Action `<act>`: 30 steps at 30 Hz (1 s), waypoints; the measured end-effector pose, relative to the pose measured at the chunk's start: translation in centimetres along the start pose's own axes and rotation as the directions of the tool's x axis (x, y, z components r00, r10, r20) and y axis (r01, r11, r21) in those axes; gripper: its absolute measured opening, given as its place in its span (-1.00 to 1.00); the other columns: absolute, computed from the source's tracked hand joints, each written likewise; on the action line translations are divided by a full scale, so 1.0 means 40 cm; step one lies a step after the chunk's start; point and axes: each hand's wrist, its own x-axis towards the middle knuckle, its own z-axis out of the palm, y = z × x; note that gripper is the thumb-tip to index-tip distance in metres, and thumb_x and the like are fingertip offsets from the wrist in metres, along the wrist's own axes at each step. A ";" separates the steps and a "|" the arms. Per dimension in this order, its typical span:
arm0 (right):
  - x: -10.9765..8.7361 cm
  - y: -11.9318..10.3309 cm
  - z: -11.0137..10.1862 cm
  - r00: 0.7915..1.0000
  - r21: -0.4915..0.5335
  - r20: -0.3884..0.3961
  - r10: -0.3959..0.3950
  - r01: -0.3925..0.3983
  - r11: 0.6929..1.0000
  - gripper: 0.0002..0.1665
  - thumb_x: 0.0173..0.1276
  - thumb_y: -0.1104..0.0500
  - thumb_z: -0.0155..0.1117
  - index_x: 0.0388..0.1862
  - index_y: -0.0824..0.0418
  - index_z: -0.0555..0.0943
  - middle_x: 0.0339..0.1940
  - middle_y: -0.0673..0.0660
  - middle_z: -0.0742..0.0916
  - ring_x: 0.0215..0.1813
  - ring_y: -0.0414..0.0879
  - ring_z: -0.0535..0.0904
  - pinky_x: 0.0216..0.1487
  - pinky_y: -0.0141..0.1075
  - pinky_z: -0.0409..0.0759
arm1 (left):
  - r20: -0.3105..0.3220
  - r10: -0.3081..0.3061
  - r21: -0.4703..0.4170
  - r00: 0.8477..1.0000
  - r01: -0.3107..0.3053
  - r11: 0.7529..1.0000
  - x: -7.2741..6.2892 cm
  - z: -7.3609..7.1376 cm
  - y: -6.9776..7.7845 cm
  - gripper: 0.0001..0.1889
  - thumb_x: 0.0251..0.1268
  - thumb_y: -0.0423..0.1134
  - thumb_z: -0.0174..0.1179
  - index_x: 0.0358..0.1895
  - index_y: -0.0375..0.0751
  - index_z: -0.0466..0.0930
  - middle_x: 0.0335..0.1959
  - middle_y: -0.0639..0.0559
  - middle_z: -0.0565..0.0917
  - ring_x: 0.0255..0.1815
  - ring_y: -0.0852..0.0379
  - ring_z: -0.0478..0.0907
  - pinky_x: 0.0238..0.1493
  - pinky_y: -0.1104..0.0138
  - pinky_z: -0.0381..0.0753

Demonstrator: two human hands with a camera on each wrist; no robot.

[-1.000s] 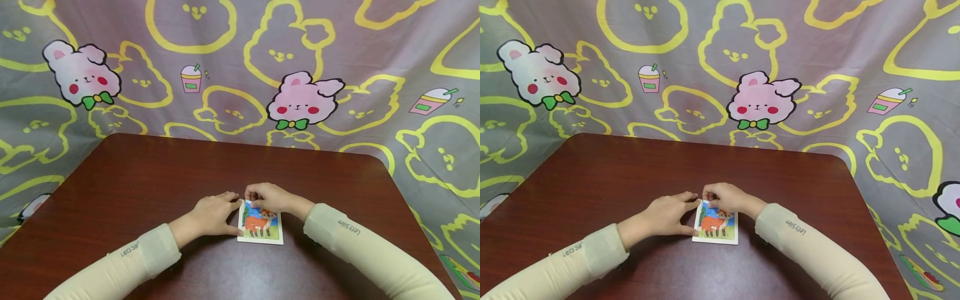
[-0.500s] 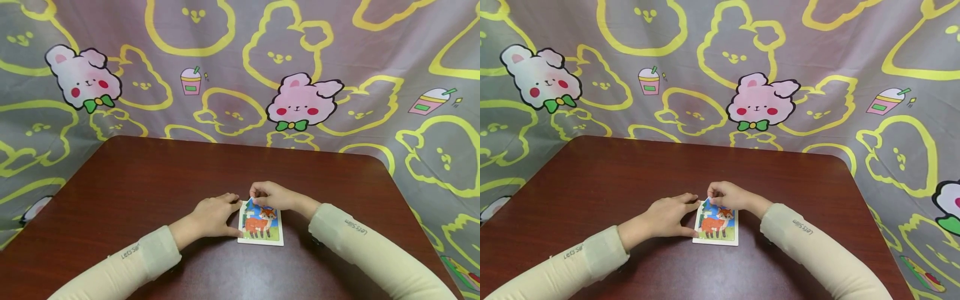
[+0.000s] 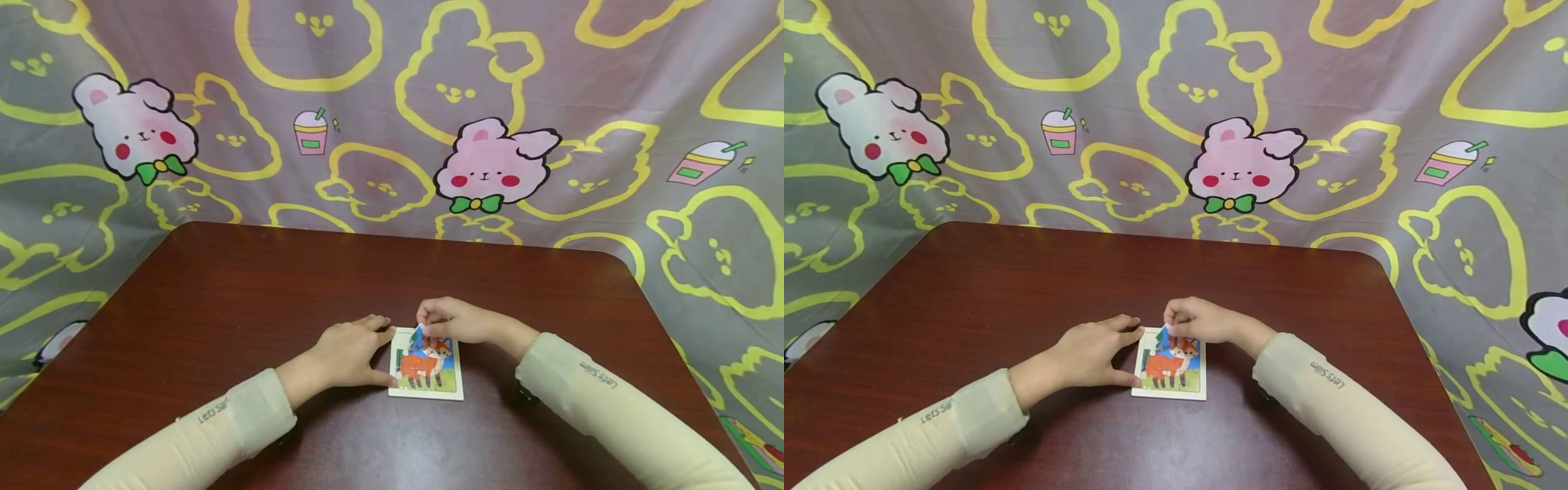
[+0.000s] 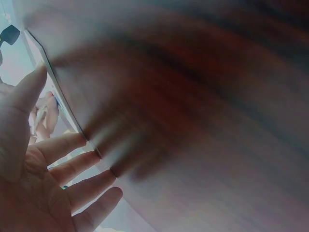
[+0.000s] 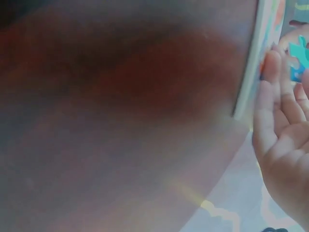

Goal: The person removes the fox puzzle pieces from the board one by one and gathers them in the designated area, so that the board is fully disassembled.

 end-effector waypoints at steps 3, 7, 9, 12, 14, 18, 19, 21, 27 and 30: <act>-0.006 -0.001 -0.005 1.000 0.012 -0.001 0.013 -0.013 1.000 -0.90 0.53 0.30 0.05 -0.20 0.35 0.45 -0.29 0.33 0.78 -0.26 -0.04 0.66 -0.16 -0.26 0.60 | 0.000 -0.003 0.000 1.000 0.003 1.000 0.001 -0.003 0.001 -0.05 0.01 0.46 0.29 0.41 -0.07 0.45 0.46 -0.05 0.42 0.46 -0.06 0.38 0.18 -0.02 0.59; -0.019 0.001 -0.007 0.999 0.018 -0.033 0.036 -0.036 0.999 -0.90 0.52 0.31 0.07 -0.21 0.36 0.45 -0.38 0.27 0.74 -0.34 -0.11 0.59 -0.26 -0.32 0.53 | 0.000 -0.002 -0.006 1.000 0.002 1.000 0.001 -0.005 0.004 -0.06 0.01 0.45 0.30 0.41 -0.07 0.45 0.46 -0.06 0.42 0.47 -0.07 0.38 0.19 -0.04 0.58; -0.031 0.005 -0.009 0.998 0.007 -0.048 0.037 -0.036 0.999 -0.91 0.51 0.32 0.09 -0.21 0.36 0.46 -0.42 0.23 0.72 -0.35 -0.11 0.59 -0.29 -0.32 0.51 | -0.001 0.000 -0.009 1.000 0.000 1.000 0.000 -0.006 0.006 -0.06 0.00 0.44 0.31 0.40 -0.08 0.46 0.45 -0.06 0.43 0.47 -0.07 0.38 0.19 -0.04 0.57; -0.049 0.014 -0.019 0.997 0.000 -0.074 0.036 -0.037 0.999 -0.92 0.49 0.32 0.12 -0.21 0.35 0.47 -0.42 0.21 0.71 -0.35 -0.06 0.63 -0.27 -0.29 0.56 | -0.001 -0.002 -0.009 1.000 0.002 1.000 -0.002 -0.006 0.007 -0.06 0.00 0.44 0.31 0.40 -0.08 0.46 0.45 -0.06 0.43 0.47 -0.06 0.37 0.21 -0.04 0.56; -0.060 0.019 -0.028 0.996 0.009 -0.085 0.024 -0.023 1.000 -0.93 0.49 0.34 0.12 -0.21 0.37 0.47 -0.37 0.27 0.74 -0.31 0.03 0.69 -0.20 -0.22 0.62 | -0.003 -0.006 -0.010 1.000 0.006 1.000 -0.002 -0.006 0.008 -0.06 0.00 0.44 0.32 0.40 -0.07 0.45 0.46 -0.05 0.42 0.48 -0.06 0.37 0.21 -0.03 0.56; -0.080 0.027 -0.044 0.993 0.021 -0.113 0.028 -0.026 0.999 -0.92 0.49 0.34 0.12 -0.18 0.38 0.48 -0.30 0.33 0.76 -0.28 0.08 0.72 -0.11 -0.11 0.66 | -0.004 -0.012 -0.023 1.000 0.012 1.000 -0.005 -0.002 0.007 -0.06 0.01 0.43 0.32 0.41 -0.08 0.44 0.46 -0.05 0.42 0.48 -0.06 0.36 0.21 -0.03 0.56; -0.083 0.030 -0.047 0.993 0.017 -0.118 0.025 -0.023 1.000 -0.92 0.48 0.34 0.13 -0.18 0.39 0.49 -0.30 0.33 0.77 -0.28 0.08 0.72 -0.10 -0.10 0.66 | -0.005 -0.012 -0.026 1.000 0.012 1.000 -0.005 -0.001 0.007 -0.06 0.01 0.42 0.32 0.41 -0.08 0.44 0.46 -0.05 0.42 0.48 -0.06 0.36 0.21 -0.03 0.56; -0.090 0.036 -0.050 0.990 0.000 -0.136 0.025 -0.026 1.000 -0.93 0.47 0.34 0.14 -0.18 0.38 0.51 -0.30 0.30 0.78 -0.28 0.06 0.72 -0.09 -0.11 0.67 | -0.007 -0.010 -0.027 1.000 0.010 1.000 -0.005 0.001 0.006 -0.06 0.02 0.42 0.32 0.41 -0.08 0.44 0.46 -0.05 0.42 0.48 -0.07 0.36 0.21 -0.02 0.56; -0.113 0.046 -0.063 0.982 -0.018 -0.187 0.035 -0.039 0.999 -0.93 0.43 0.34 0.20 -0.17 0.36 0.57 -0.37 0.25 0.76 -0.33 0.06 0.67 -0.19 -0.19 0.65 | -0.009 -0.009 -0.019 1.000 0.009 1.000 -0.004 0.003 0.006 -0.06 0.01 0.43 0.31 0.41 -0.08 0.44 0.46 -0.05 0.42 0.48 -0.06 0.36 0.23 0.00 0.56; -0.127 0.054 -0.074 0.976 -0.025 -0.212 0.040 -0.047 0.999 -0.92 0.43 0.32 0.21 -0.16 0.34 0.59 -0.40 0.22 0.74 -0.34 0.02 0.64 -0.22 -0.21 0.64 | -0.008 -0.008 -0.019 1.000 0.008 1.000 -0.004 0.003 0.006 -0.06 0.01 0.43 0.32 0.40 -0.09 0.45 0.46 -0.06 0.42 0.48 -0.06 0.37 0.24 0.01 0.55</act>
